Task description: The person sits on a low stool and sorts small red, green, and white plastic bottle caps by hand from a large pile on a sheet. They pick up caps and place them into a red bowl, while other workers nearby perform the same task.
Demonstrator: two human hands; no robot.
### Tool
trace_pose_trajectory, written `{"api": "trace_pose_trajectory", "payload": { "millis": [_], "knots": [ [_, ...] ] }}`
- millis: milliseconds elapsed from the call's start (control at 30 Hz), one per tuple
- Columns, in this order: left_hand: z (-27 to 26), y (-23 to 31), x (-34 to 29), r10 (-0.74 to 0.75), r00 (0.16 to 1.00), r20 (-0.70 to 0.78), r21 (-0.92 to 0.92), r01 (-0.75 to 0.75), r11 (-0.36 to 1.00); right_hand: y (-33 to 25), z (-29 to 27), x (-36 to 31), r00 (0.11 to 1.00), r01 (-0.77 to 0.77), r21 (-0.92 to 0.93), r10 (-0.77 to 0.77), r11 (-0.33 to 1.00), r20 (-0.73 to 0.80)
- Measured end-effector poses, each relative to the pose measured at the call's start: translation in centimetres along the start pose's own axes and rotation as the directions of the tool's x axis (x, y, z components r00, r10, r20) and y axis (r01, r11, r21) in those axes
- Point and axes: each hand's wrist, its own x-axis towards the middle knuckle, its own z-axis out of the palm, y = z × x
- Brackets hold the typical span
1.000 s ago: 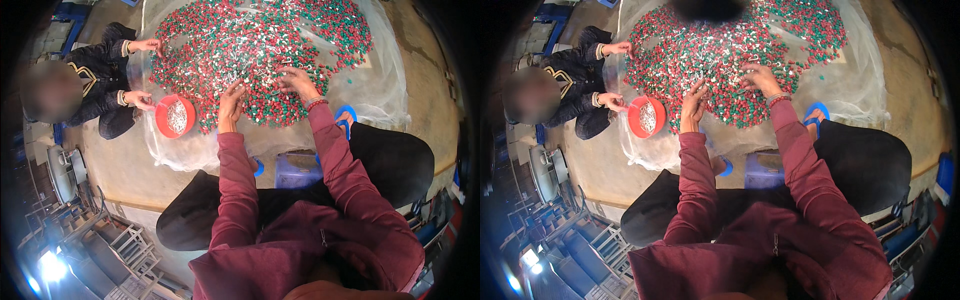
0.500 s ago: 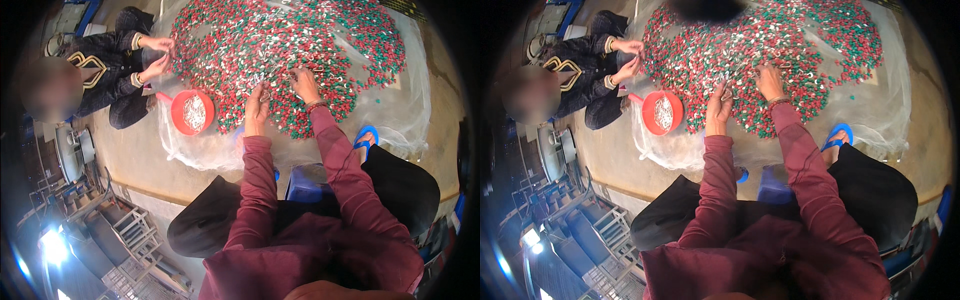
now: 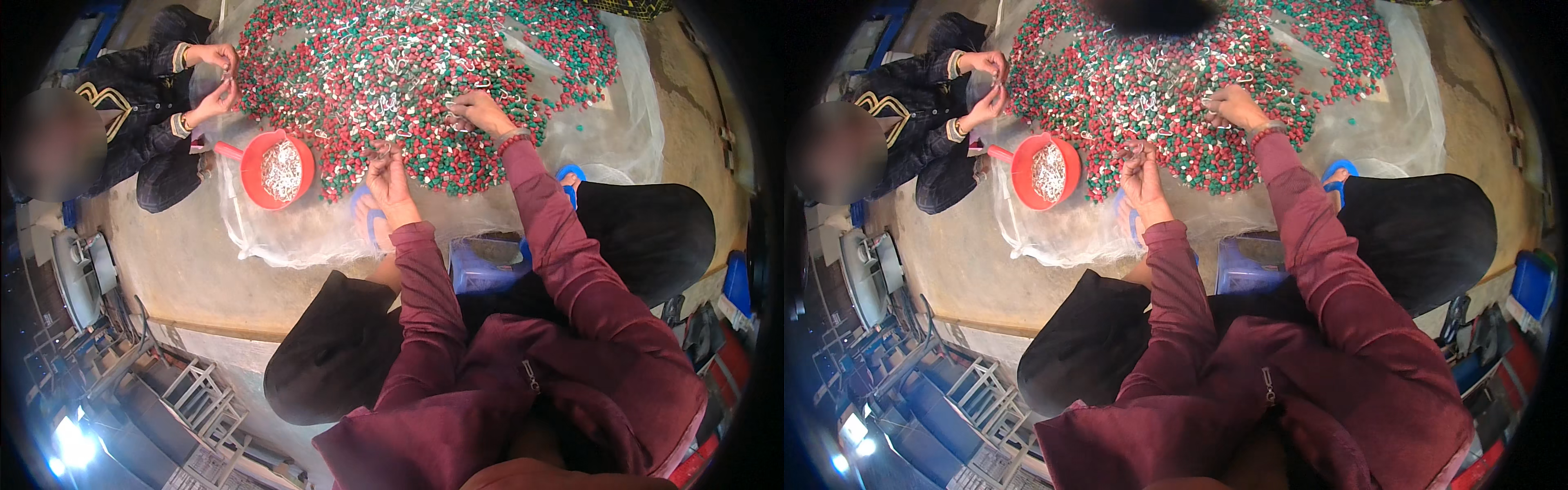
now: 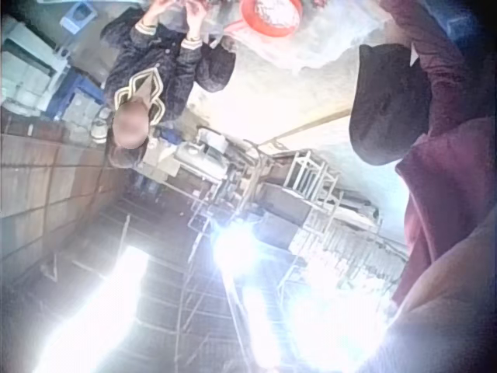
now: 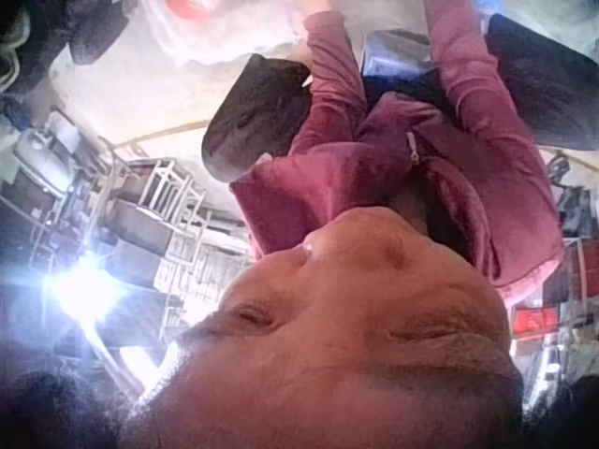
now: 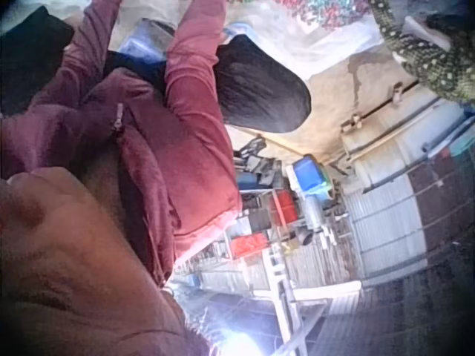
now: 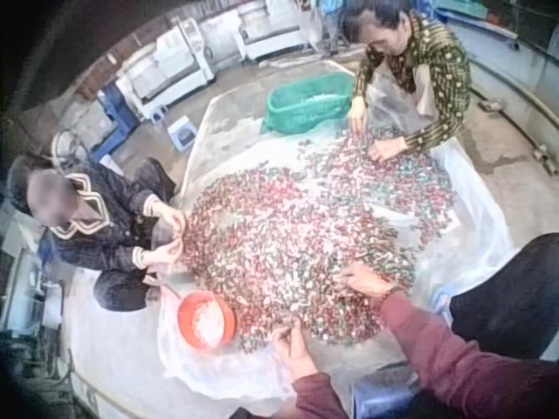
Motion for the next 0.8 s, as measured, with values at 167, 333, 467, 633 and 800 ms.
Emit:
{"api": "trace_pose_trajectory", "payload": {
  "millis": [167, 333, 467, 633, 800],
  "knots": [
    [1.6, -2.4, -0.4, -0.068, 0.996, 0.061, 0.046, 0.065, 0.997, 0.4, -1.4, -4.6, 0.990, 0.022, 0.291, 0.020, 0.957, -0.142],
    [1.3, -5.3, 1.9, -0.060, 0.977, -0.206, 0.726, 0.194, 0.660, 2.8, -2.1, -4.8, 0.988, 0.021, 0.668, 0.087, 0.744, -0.127],
    [-2.7, -8.8, 3.6, -0.110, 0.984, 0.137, 0.602, -0.171, -0.780, 3.4, -1.6, -3.5, 0.986, 0.134, 0.826, 0.007, 0.548, -0.165],
    [-4.9, -11.3, 5.2, -0.194, 0.981, 0.031, -0.121, -0.189, -0.975, 2.7, -1.2, -3.7, 0.973, 0.104, 0.886, 0.140, 0.452, -0.185],
    [-4.8, -10.2, 7.3, -0.210, 0.976, 0.064, -0.128, -0.200, -0.971, 3.2, -3.4, -5.1, 0.980, 0.169, 0.907, 0.030, 0.384, -0.196]
  ]
}}
